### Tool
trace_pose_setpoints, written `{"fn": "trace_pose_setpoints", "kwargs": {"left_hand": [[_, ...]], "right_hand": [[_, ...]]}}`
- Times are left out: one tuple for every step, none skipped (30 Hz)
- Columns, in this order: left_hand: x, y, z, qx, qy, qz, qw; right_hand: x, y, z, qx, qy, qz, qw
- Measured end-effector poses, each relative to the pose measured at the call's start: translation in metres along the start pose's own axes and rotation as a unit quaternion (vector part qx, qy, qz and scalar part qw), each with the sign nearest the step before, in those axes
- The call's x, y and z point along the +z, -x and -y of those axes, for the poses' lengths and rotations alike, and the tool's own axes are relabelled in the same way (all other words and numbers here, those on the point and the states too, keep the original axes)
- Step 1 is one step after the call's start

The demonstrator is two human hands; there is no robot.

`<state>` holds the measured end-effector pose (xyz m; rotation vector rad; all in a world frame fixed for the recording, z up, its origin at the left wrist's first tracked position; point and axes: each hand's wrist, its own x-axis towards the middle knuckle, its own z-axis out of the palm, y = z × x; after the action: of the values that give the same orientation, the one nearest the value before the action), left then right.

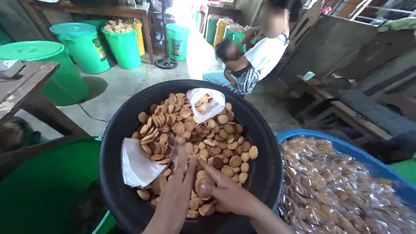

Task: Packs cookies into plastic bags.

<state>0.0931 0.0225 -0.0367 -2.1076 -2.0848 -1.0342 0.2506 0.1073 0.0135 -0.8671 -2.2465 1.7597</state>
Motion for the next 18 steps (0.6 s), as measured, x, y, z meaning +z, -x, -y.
{"fn": "trace_pose_setpoints", "kwargs": {"left_hand": [[-0.001, 0.002, -0.002, 0.015, -0.002, -0.006, 1.000], [-0.002, 0.003, -0.004, 0.032, -0.008, -0.013, 0.999], [-0.003, 0.003, -0.007, 0.048, -0.017, -0.018, 0.999], [-0.004, 0.004, -0.009, 0.058, -0.027, -0.025, 0.998], [-0.005, 0.004, -0.010, 0.060, -0.029, -0.033, 0.997], [-0.006, 0.003, -0.009, 0.057, -0.022, -0.043, 0.997], [-0.009, 0.000, -0.008, 0.052, -0.006, -0.057, 0.997], [-0.012, -0.003, -0.006, 0.048, 0.010, -0.076, 0.996], [-0.016, -0.007, -0.005, 0.046, 0.011, -0.094, 0.994], [-0.020, -0.011, -0.003, 0.047, 0.006, -0.109, 0.993], [-0.024, -0.014, -0.002, 0.053, -0.002, -0.120, 0.991], [-0.026, -0.018, -0.001, 0.061, -0.012, -0.129, 0.990], [-0.027, -0.020, -0.001, 0.071, -0.024, -0.136, 0.988], [-0.026, -0.021, -0.002, 0.083, -0.032, -0.143, 0.986], [-0.024, -0.020, -0.003, 0.092, -0.039, -0.147, 0.984], [-0.023, -0.018, -0.008, 0.097, -0.035, -0.136, 0.985], [-0.023, -0.017, -0.015, 0.105, -0.017, -0.119, 0.987], [-0.023, -0.014, -0.024, 0.112, 0.003, -0.097, 0.989]], "right_hand": [[-0.002, -0.001, -0.007, -0.009, -0.088, 0.001, 0.996], [-0.001, -0.004, -0.012, -0.027, -0.124, -0.009, 0.992], [0.002, -0.009, -0.013, -0.043, -0.111, -0.031, 0.992], [0.007, -0.013, -0.015, -0.061, -0.081, -0.060, 0.993], [0.011, -0.017, -0.015, -0.075, -0.061, -0.088, 0.991], [0.012, -0.020, -0.014, -0.082, -0.062, -0.102, 0.989], [0.013, -0.022, -0.011, -0.084, -0.088, -0.106, 0.987], [0.014, -0.022, -0.005, -0.083, -0.140, -0.108, 0.981], [0.015, -0.021, 0.001, -0.079, -0.202, -0.103, 0.971], [0.015, -0.019, 0.008, -0.073, -0.262, -0.091, 0.958], [0.015, -0.018, 0.013, -0.072, -0.303, -0.080, 0.947], [0.015, -0.019, 0.018, -0.076, -0.321, -0.078, 0.941], [0.016, -0.021, 0.020, -0.083, -0.314, -0.087, 0.942], [0.018, -0.024, 0.020, -0.093, -0.284, -0.107, 0.948], [0.019, -0.029, 0.019, -0.106, -0.233, -0.135, 0.957], [0.020, -0.034, 0.018, -0.127, -0.171, -0.164, 0.963], [0.022, -0.040, 0.014, -0.151, -0.105, -0.193, 0.964], [0.023, -0.046, 0.012, -0.164, -0.060, -0.223, 0.959]]}}
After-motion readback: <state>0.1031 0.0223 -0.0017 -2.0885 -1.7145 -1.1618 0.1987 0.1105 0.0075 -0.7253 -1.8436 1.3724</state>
